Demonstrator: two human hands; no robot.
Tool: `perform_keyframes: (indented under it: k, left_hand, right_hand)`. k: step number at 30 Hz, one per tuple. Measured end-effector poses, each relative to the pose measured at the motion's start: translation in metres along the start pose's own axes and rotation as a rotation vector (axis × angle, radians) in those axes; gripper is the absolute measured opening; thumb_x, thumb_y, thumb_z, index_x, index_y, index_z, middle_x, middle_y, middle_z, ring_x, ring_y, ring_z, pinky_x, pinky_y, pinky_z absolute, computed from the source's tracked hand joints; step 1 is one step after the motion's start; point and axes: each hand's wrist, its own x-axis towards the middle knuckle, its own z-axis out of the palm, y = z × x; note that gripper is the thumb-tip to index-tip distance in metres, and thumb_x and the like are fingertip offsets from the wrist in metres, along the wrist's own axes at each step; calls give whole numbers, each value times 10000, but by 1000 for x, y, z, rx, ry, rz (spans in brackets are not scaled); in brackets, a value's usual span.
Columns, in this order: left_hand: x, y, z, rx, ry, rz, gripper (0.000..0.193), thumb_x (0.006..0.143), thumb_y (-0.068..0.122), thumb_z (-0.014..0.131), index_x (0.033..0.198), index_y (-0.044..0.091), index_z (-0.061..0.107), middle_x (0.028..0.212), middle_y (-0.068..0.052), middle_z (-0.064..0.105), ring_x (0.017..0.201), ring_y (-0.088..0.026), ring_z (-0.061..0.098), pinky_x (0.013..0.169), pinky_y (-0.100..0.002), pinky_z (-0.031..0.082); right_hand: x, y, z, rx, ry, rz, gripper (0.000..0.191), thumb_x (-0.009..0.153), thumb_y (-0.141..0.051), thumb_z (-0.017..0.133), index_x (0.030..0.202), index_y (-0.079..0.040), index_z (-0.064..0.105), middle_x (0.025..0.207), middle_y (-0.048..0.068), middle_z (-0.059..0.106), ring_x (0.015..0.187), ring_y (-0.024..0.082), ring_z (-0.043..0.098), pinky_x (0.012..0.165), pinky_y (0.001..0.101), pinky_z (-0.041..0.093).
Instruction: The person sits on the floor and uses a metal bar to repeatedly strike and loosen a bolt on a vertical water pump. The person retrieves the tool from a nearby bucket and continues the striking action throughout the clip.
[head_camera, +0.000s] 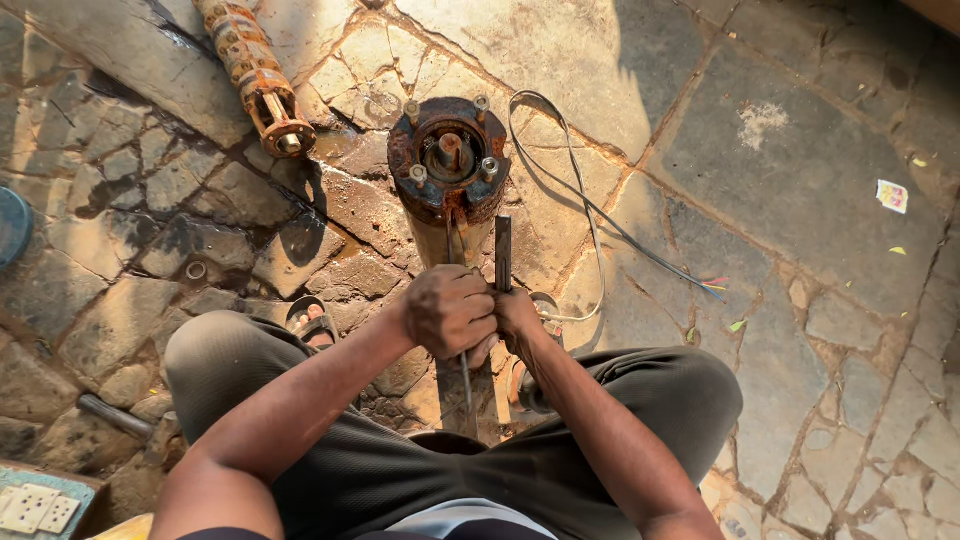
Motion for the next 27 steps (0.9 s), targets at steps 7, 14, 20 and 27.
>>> perform_keyframes:
  k: [7, 14, 20, 27]
  left_hand:
    - [0, -15, 10, -201, 122, -157, 236, 845, 209, 579, 622, 136, 553, 592, -28, 560, 512, -164, 488, 473, -347, 395]
    - [3, -33, -27, -552, 438, -417, 568, 1093, 349, 389, 585, 110, 476, 506, -25, 495, 432, -134, 462, 405, -295, 387]
    - [6, -46, -30, -494, 335, -450, 600, 1080, 407, 353, 541, 147, 400, 470, 8, 352, 412, -114, 333, 384, -258, 304]
    - [7, -58, -38, -663, 213, -567, 634, 1081, 496, 402, 577, 111, 420, 524, -19, 393, 428, -104, 372, 393, -292, 315]
  right_hand:
    - [-9, -21, 5, 15, 30, 29, 120, 882, -42, 615, 865, 42, 699, 747, 86, 693, 590, 168, 670, 464, 356, 514]
    - [-45, -55, 28, -47, 85, 148, 541, 843, -510, 801, 622, -109, 512, 506, -33, 415, 386, 120, 329, 377, 317, 216]
    - [-54, -70, 41, -122, 127, 140, 454, 813, -528, 776, 770, -76, 763, 517, -33, 453, 414, 113, 361, 411, 340, 244]
    - [-55, -67, 36, -144, 129, 161, 486, 853, -521, 781, 846, -35, 765, 570, -31, 510, 441, 97, 362, 434, 326, 243]
